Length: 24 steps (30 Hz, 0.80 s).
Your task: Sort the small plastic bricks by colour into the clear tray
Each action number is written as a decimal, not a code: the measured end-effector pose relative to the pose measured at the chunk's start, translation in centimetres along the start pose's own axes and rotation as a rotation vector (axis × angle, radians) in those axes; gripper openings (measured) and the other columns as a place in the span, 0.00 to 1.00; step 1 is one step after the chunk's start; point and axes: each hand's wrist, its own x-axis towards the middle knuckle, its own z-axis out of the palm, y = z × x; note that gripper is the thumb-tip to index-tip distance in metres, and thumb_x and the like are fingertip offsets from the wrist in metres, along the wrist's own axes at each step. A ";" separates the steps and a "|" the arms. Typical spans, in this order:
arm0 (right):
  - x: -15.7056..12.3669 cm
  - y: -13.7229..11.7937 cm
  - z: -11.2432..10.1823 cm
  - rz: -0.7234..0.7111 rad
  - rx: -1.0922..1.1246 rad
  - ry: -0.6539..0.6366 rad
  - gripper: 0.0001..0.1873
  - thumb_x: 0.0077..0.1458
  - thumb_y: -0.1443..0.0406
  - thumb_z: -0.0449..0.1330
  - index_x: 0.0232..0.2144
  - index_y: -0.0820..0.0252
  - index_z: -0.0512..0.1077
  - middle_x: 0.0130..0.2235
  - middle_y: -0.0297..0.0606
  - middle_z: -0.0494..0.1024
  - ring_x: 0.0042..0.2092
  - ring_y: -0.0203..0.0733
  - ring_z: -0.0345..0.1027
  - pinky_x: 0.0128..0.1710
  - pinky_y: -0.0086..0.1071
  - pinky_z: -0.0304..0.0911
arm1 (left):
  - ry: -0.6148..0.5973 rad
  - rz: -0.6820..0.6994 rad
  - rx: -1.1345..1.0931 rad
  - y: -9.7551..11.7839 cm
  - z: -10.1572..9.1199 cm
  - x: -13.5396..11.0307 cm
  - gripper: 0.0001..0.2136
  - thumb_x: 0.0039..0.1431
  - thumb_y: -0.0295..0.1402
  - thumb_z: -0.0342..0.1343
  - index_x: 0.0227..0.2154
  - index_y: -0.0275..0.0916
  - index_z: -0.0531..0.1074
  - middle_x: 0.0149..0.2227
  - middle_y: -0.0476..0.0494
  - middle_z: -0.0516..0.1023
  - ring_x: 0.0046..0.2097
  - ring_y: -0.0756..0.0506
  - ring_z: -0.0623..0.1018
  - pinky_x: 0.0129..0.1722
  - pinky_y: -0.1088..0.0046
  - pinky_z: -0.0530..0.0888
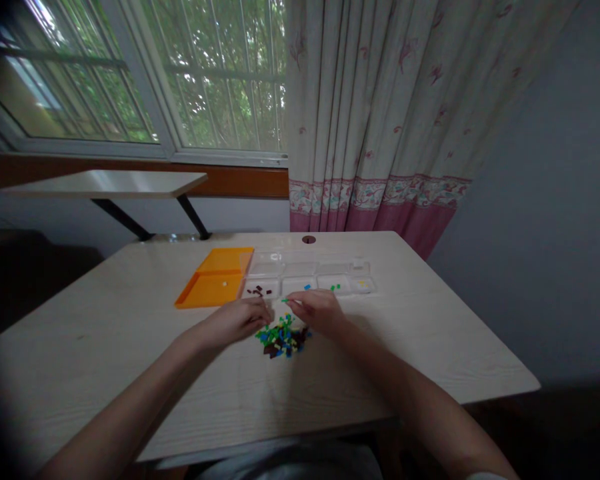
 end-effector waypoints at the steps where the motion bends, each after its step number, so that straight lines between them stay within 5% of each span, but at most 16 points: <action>1: 0.0 0.0 0.0 0.004 0.001 0.015 0.11 0.55 0.60 0.54 0.31 0.58 0.74 0.25 0.36 0.77 0.26 0.33 0.69 0.29 0.24 0.62 | -0.016 -0.002 0.013 -0.1 0.0 -0.1 0.09 0.55 0.27 0.47 0.32 0.39 0.73 0.35 0.44 0.73 0.37 0.49 0.72 0.36 0.78 0.66; 7: 0.5 0.4 -0.7 -0.014 -0.021 0.025 0.12 0.55 0.60 0.53 0.30 0.58 0.75 0.23 0.34 0.77 0.23 0.32 0.67 0.27 0.24 0.61 | -0.043 -0.012 0.084 0.0 0.2 -0.1 0.10 0.53 0.25 0.48 0.33 0.41 0.74 0.35 0.45 0.74 0.38 0.48 0.73 0.35 0.78 0.66; 11: 1.5 2.7 -3.1 -0.035 -0.066 -0.204 0.10 0.55 0.62 0.54 0.32 0.58 0.75 0.30 0.35 0.78 0.30 0.34 0.70 0.31 0.24 0.61 | -0.047 -0.015 0.092 0.1 0.1 -0.1 0.10 0.53 0.25 0.48 0.31 0.40 0.73 0.34 0.46 0.75 0.37 0.49 0.73 0.35 0.79 0.65; 17: 1.7 7.8 -7.0 0.272 -0.321 -0.542 0.08 0.52 0.63 0.56 0.32 0.56 0.75 0.26 0.34 0.77 0.27 0.36 0.69 0.27 0.25 0.56 | -0.020 -0.063 0.148 0.3 0.1 0.1 0.08 0.54 0.26 0.46 0.30 0.39 0.71 0.33 0.46 0.74 0.35 0.49 0.72 0.32 0.78 0.65; 24: 1.2 8.8 -7.1 0.412 -0.399 -0.610 0.08 0.51 0.63 0.56 0.32 0.55 0.75 0.27 0.35 0.77 0.28 0.36 0.68 0.26 0.25 0.53 | 0.076 -0.055 0.121 0.4 0.1 0.2 0.06 0.56 0.28 0.45 0.30 0.38 0.68 0.32 0.46 0.72 0.35 0.49 0.71 0.33 0.78 0.64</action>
